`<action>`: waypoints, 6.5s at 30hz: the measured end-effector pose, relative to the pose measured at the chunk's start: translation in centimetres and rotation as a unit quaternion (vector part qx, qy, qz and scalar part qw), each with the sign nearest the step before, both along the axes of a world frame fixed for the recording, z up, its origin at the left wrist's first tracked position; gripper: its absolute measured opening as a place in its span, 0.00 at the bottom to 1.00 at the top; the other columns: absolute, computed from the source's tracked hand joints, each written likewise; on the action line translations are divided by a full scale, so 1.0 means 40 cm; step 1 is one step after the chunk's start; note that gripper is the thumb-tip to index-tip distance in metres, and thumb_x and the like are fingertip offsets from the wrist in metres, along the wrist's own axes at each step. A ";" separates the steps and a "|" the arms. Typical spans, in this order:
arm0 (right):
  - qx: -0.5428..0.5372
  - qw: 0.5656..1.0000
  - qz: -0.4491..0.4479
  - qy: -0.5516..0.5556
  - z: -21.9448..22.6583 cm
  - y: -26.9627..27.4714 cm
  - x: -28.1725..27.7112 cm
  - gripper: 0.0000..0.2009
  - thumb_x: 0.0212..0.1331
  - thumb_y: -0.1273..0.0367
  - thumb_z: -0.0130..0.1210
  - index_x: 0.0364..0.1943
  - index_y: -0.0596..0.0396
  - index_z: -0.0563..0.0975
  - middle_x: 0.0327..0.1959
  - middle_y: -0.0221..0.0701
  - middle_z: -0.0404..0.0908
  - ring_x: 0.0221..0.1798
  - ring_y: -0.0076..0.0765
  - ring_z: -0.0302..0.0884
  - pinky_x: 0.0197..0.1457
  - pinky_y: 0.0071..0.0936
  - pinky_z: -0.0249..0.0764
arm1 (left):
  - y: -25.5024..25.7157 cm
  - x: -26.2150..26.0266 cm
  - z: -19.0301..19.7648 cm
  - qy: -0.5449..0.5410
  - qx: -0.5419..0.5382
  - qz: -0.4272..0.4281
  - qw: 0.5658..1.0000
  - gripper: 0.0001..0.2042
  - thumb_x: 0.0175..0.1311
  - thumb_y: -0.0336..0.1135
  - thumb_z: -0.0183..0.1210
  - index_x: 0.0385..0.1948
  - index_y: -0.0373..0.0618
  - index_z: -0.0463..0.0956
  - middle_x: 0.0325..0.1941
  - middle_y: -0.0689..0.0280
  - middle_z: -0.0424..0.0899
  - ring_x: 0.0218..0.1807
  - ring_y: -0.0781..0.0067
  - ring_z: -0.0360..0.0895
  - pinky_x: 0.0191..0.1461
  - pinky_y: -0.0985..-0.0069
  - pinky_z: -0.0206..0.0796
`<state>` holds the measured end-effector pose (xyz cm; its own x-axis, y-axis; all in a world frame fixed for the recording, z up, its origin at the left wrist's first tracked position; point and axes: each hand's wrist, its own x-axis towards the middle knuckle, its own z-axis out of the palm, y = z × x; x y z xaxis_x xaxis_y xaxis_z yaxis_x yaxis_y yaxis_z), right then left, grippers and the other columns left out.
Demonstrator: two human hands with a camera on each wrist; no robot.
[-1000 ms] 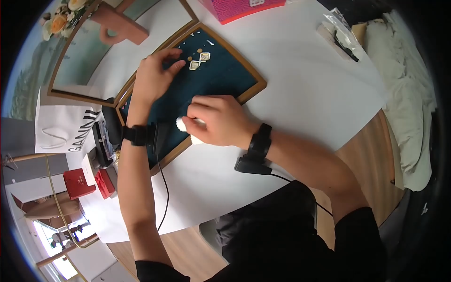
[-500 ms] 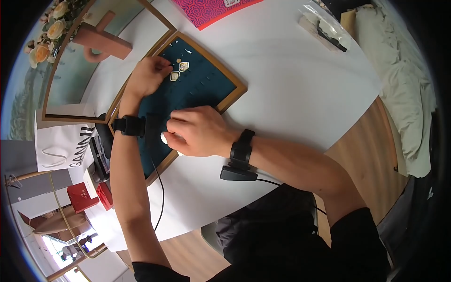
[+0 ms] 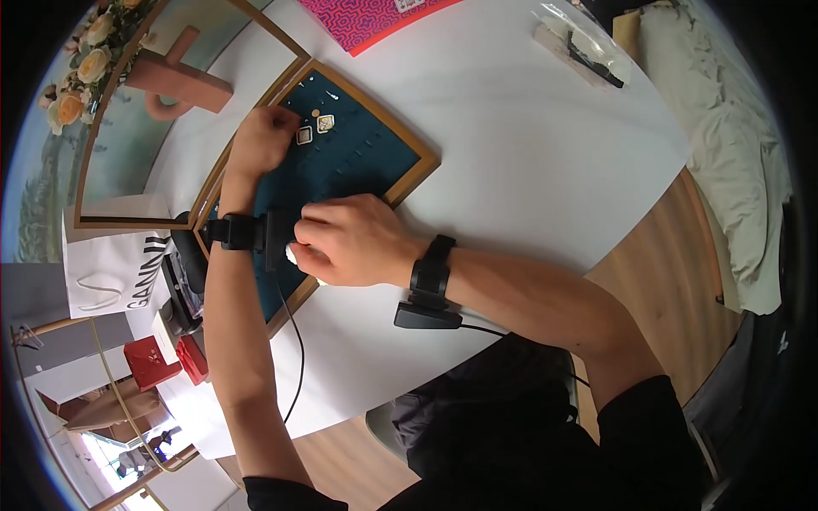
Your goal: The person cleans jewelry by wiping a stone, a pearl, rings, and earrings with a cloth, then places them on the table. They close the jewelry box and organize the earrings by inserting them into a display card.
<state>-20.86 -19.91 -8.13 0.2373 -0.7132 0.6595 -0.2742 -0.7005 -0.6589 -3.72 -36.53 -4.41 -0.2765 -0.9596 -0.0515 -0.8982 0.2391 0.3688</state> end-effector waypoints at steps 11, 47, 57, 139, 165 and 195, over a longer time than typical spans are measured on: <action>-0.019 1.000 -0.008 -0.011 -0.002 -0.005 0.000 0.12 0.56 0.68 0.63 0.20 0.50 0.73 0.21 0.28 0.72 0.20 0.40 0.75 0.23 0.34 0.73 | 0.109 -0.008 0.046 0.242 -0.154 0.066 0.956 0.10 0.70 0.33 0.61 0.45 0.36 0.84 0.34 0.63 0.88 0.37 0.78 0.82 0.45 0.79 0.72; -0.049 0.996 0.044 0.067 0.010 -0.029 0.013 0.06 0.59 0.70 0.66 0.36 0.56 0.81 0.36 0.28 0.81 0.37 0.32 0.81 0.37 0.26 0.77 | 0.495 0.065 -0.043 0.596 0.039 0.135 0.791 0.07 0.70 0.23 0.61 0.46 0.33 0.80 0.42 0.63 0.86 0.45 0.80 0.83 0.51 0.81 0.78; 0.057 0.994 0.072 0.050 0.034 0.001 0.013 0.11 0.55 0.68 0.71 0.35 0.55 0.79 0.29 0.30 0.81 0.28 0.28 0.80 0.32 0.25 0.76 | 0.499 0.068 -0.041 0.602 0.067 0.092 0.790 0.07 0.69 0.23 0.61 0.45 0.34 0.81 0.40 0.64 0.88 0.41 0.82 0.83 0.47 0.85 0.74; 0.085 0.993 0.066 0.040 0.024 0.000 0.005 0.06 0.63 0.69 0.64 0.37 0.57 0.81 0.29 0.31 0.80 0.27 0.34 0.79 0.30 0.27 0.73 | 0.509 0.060 -0.045 0.575 0.070 0.064 0.813 0.09 0.67 0.19 0.61 0.46 0.36 0.78 0.44 0.66 0.86 0.47 0.82 0.83 0.52 0.86 0.73; 0.061 0.995 0.070 0.042 0.005 -0.004 0.010 0.07 0.63 0.68 0.62 0.35 0.55 0.77 0.29 0.33 0.81 0.27 0.41 0.80 0.30 0.32 0.75 | 0.512 0.051 -0.039 0.570 0.089 0.039 0.816 0.16 0.62 0.15 0.64 0.50 0.36 0.76 0.42 0.66 0.86 0.45 0.81 0.83 0.53 0.82 0.75; 0.004 0.992 0.097 0.077 0.011 -0.007 0.005 0.05 0.64 0.70 0.59 0.33 0.56 0.78 0.28 0.33 0.78 0.28 0.41 0.77 0.31 0.34 0.73 | 0.496 0.079 -0.049 0.652 0.108 0.074 0.747 0.10 0.65 0.19 0.63 0.47 0.36 0.79 0.41 0.64 0.86 0.45 0.78 0.83 0.53 0.82 0.75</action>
<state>-20.66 -20.19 -7.67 0.4685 -0.6494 0.5990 -0.2335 -0.7449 -0.6250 -0.55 -16.71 -6.37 -0.1178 -0.9930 0.0106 0.2472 -0.0190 0.9688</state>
